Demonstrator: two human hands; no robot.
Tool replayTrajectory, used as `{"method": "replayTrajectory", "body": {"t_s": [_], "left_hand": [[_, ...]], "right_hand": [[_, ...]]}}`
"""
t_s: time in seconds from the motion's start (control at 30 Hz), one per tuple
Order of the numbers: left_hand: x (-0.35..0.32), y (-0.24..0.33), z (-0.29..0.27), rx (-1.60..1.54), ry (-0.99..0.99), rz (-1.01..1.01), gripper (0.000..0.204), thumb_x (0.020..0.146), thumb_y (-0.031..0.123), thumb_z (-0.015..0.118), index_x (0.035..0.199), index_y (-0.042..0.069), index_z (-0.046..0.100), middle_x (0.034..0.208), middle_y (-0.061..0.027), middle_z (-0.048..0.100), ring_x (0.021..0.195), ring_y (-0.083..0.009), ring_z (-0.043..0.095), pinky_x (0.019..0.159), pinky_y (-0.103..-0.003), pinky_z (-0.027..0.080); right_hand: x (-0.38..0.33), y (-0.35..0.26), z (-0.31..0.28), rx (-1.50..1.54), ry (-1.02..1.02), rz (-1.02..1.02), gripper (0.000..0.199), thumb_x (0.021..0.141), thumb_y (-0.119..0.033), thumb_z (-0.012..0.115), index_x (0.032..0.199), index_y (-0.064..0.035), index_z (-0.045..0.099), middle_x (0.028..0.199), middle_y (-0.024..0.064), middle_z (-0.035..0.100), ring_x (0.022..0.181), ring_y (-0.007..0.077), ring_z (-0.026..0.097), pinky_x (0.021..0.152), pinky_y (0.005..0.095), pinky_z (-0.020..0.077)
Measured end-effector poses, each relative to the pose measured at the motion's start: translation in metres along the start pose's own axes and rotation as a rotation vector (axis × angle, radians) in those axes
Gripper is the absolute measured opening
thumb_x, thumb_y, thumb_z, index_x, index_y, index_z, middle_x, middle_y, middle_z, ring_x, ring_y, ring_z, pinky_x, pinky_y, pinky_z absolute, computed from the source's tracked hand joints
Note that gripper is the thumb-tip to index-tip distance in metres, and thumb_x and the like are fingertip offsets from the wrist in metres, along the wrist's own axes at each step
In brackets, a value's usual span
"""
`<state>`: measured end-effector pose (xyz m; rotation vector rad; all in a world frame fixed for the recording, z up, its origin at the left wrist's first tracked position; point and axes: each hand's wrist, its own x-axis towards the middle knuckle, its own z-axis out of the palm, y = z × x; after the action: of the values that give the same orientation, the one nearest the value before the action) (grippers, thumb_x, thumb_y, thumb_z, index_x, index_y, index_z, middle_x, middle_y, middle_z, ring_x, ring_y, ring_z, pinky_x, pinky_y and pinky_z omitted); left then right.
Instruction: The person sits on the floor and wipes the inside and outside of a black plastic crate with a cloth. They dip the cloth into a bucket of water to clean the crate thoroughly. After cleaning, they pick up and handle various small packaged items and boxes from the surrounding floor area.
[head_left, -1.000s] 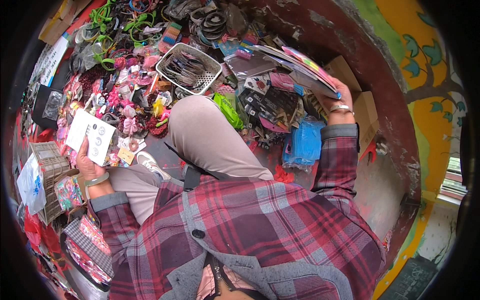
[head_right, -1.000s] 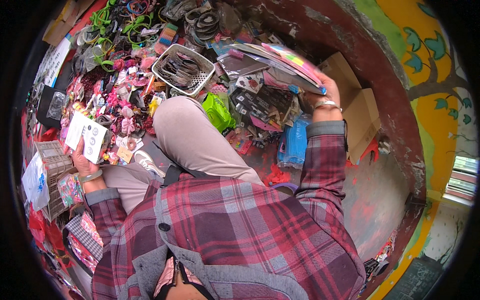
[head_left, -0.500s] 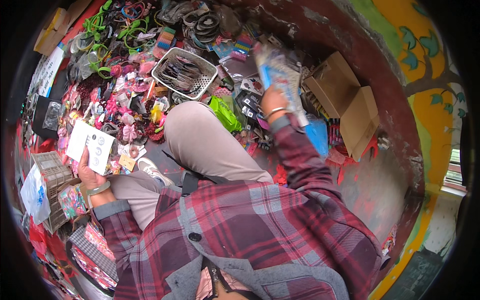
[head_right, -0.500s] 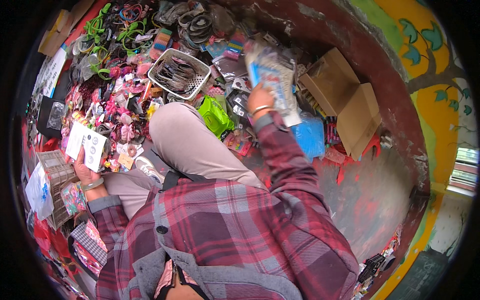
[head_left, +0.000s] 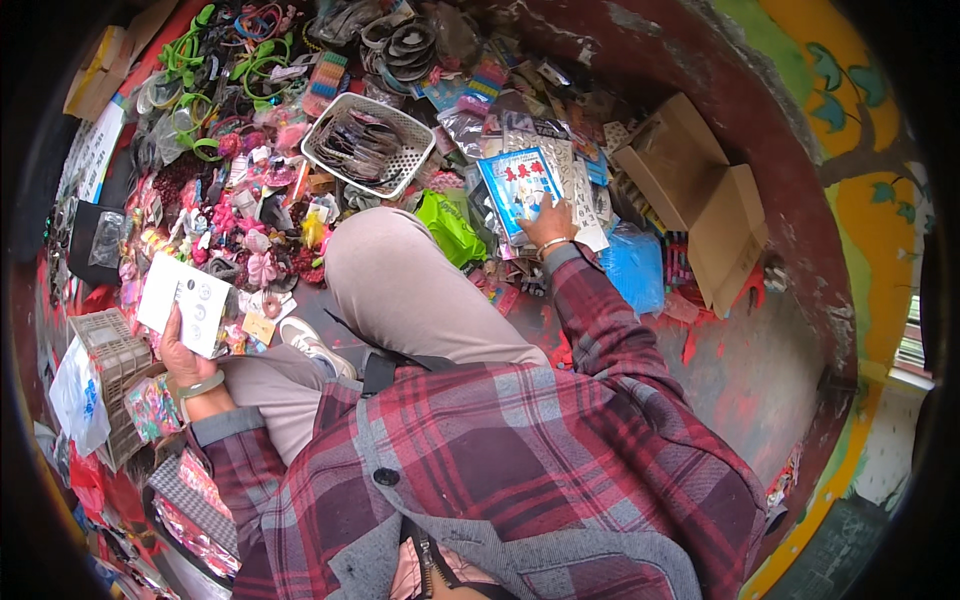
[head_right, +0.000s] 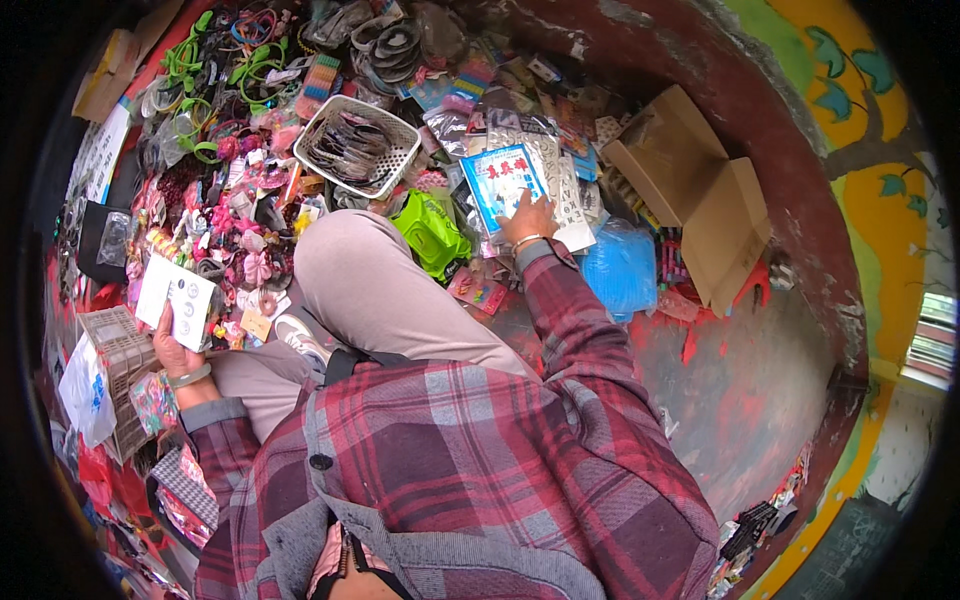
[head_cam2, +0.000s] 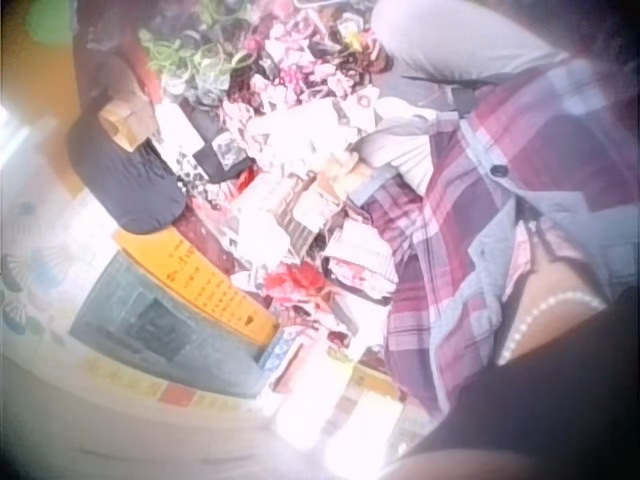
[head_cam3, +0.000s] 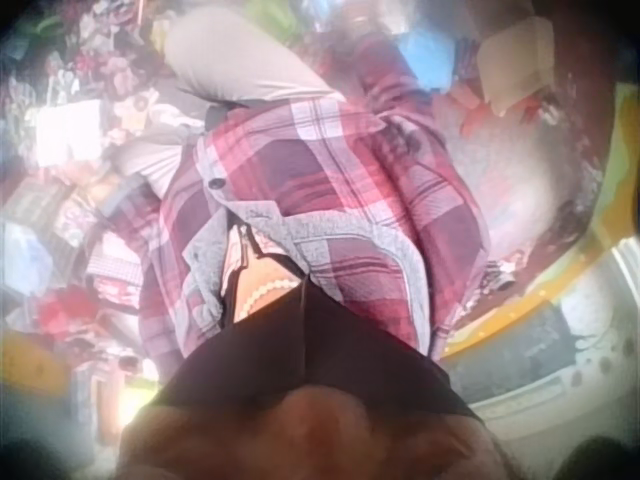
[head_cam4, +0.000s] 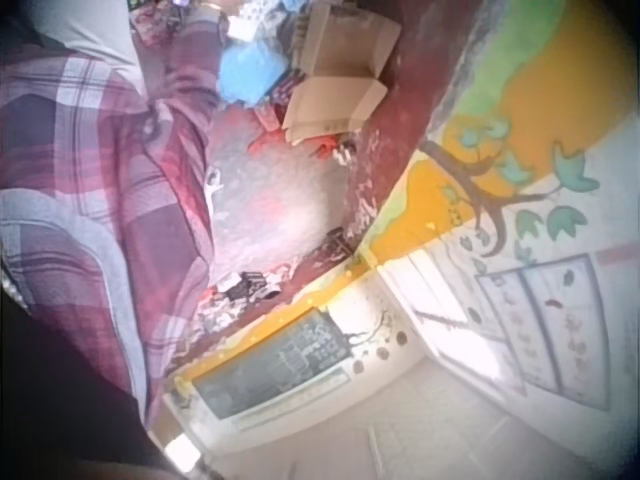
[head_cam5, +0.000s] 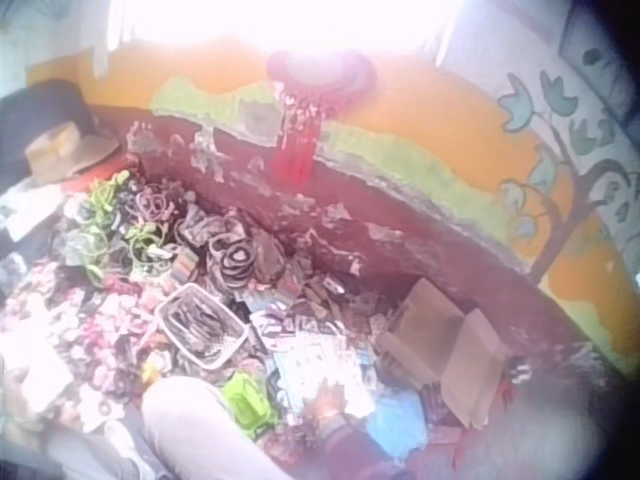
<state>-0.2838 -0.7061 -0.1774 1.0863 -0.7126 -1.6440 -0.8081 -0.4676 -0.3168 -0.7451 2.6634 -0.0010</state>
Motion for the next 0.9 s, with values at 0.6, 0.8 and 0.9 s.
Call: {"method": "replayTrajectory", "body": {"t_s": [0.6,0.8,0.9], "left_hand": [[0.002,-0.003,0.009,0.000,-0.025,-0.028,0.037,0.085,0.010,0.049,0.119,-0.004,0.044,0.112,-0.0142,0.056,0.100,-0.0262,0.057,0.088,-0.039,0.045],[0.003,-0.003,0.008,-0.008,-0.031,-0.029,0.037,0.085,0.010,0.048,0.119,-0.004,0.044,0.112,-0.0143,0.056,0.100,-0.0265,0.056,0.088,-0.039,0.045],[0.001,-0.002,0.005,-0.001,-0.010,-0.022,0.037,0.085,0.010,0.048,0.119,-0.004,0.044,0.112,-0.0144,0.056,0.100,-0.0265,0.056,0.089,-0.038,0.044]], "right_hand": [[0.010,0.038,0.023,0.222,0.244,0.206,0.048,0.055,-0.018,0.076,0.095,-0.0001,0.057,0.091,0.0177,0.059,0.087,0.0330,0.057,0.076,0.0367,0.0465],[0.018,0.065,0.038,0.803,0.326,-0.008,0.043,0.061,-0.015,0.072,0.098,-0.0005,0.058,0.083,0.0149,0.064,0.074,0.0253,0.062,0.069,0.0338,0.0475],[0.016,0.061,0.030,0.885,0.393,-0.007,0.047,0.066,-0.011,0.069,0.109,-0.0009,0.056,0.087,0.0144,0.064,0.075,0.0214,0.062,0.068,0.0317,0.0473]]}}
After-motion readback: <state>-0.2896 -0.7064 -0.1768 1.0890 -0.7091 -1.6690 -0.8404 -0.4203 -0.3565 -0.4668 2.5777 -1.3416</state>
